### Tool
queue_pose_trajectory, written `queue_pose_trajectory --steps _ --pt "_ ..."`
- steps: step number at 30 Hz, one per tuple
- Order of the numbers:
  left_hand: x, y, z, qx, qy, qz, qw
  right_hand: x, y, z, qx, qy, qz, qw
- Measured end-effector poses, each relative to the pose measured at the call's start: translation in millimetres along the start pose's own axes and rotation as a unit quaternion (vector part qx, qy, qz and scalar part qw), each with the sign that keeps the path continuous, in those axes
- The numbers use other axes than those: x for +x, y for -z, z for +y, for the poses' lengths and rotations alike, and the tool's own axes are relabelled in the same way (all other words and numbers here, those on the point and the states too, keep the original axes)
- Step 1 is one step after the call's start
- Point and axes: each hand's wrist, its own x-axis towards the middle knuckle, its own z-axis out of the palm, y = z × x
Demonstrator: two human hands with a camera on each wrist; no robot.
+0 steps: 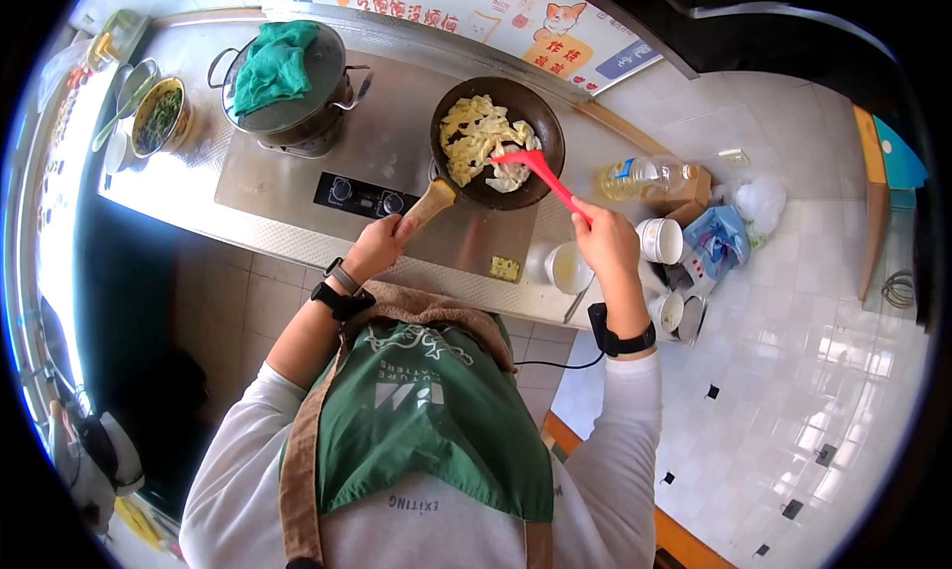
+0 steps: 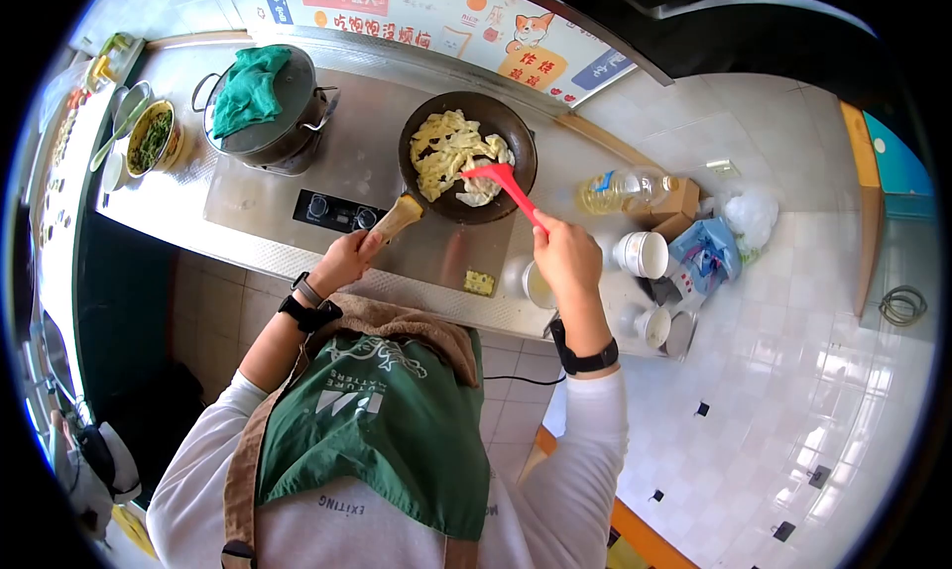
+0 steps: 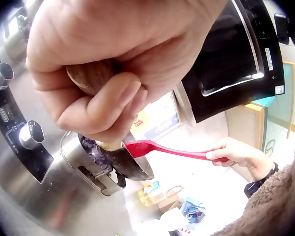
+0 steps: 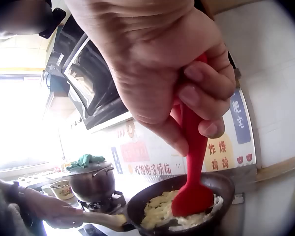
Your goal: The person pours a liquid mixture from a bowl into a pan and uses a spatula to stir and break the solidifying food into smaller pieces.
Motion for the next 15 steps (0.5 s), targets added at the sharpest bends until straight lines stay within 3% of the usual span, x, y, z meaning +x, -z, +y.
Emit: queue_pose_trajectory --steps 4,6,10,13,15 --pt "-0.4 0.6 0.7 0.003 0.009 0.002 1.000 -4.1 13.1 -0.3 -0.015 0.021 0.036 0.999" --pt "1.4 -0.5 -3.3 -0.005 0.006 -0.003 1.000 -12.5 20.7 -7.0 0.001 -0.034 -0.019 0.999" --pt "1.3 -0.7 -2.2 0.000 0.005 -0.005 1.000 -11.3 3.7 -10.8 -0.013 0.026 0.012 1.000" --pt "-0.8 -0.1 0.9 -0.014 0.011 0.001 1.000 -12.7 14.5 -14.2 0.017 -0.006 0.010 1.000" --pt "-2.1 0.9 4.0 -0.003 0.011 -0.006 1.000 -2.9 -12.0 -13.0 0.011 0.006 0.025 1.000"
